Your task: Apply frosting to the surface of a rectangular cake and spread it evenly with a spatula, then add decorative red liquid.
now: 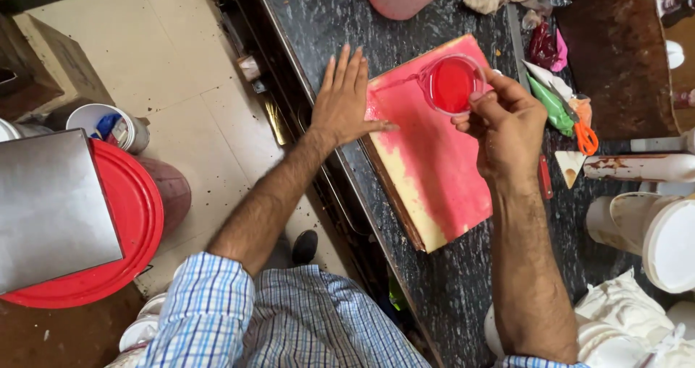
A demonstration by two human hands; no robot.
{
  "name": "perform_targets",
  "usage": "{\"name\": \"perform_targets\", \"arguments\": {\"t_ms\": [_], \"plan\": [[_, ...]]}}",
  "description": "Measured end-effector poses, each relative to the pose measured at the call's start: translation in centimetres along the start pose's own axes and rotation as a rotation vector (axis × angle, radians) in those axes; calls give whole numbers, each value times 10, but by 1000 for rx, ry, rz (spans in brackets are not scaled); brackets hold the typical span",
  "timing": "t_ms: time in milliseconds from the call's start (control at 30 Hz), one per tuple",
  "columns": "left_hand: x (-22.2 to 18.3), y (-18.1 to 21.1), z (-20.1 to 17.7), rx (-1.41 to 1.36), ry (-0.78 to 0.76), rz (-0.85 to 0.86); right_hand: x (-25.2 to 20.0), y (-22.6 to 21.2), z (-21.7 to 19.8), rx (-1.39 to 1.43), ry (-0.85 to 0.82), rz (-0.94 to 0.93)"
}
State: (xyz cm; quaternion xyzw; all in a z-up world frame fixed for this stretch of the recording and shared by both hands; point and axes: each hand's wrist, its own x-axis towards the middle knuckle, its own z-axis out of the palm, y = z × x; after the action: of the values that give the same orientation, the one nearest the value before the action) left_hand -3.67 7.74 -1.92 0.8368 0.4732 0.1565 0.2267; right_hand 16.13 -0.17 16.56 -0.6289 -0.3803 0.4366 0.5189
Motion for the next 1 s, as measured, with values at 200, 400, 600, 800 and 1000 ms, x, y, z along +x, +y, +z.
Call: {"name": "perform_targets", "arguments": {"t_ms": [200,400,600,800,1000], "plan": [[-14,31,-9,143,-102,37,-33,9,-30,-20,60,-39],[-85,101,34,65,15,58,-86,24,-73,-55,154,-22],[-146,186,65,-78,-138,-65,-141,37,-112,-107,245,2],[-204,231,138,-193,88,-56,-177,55,-149,-115,245,13],[-189,229,154,-279,335,-157,-179,52,-143,-125,213,17]]}}
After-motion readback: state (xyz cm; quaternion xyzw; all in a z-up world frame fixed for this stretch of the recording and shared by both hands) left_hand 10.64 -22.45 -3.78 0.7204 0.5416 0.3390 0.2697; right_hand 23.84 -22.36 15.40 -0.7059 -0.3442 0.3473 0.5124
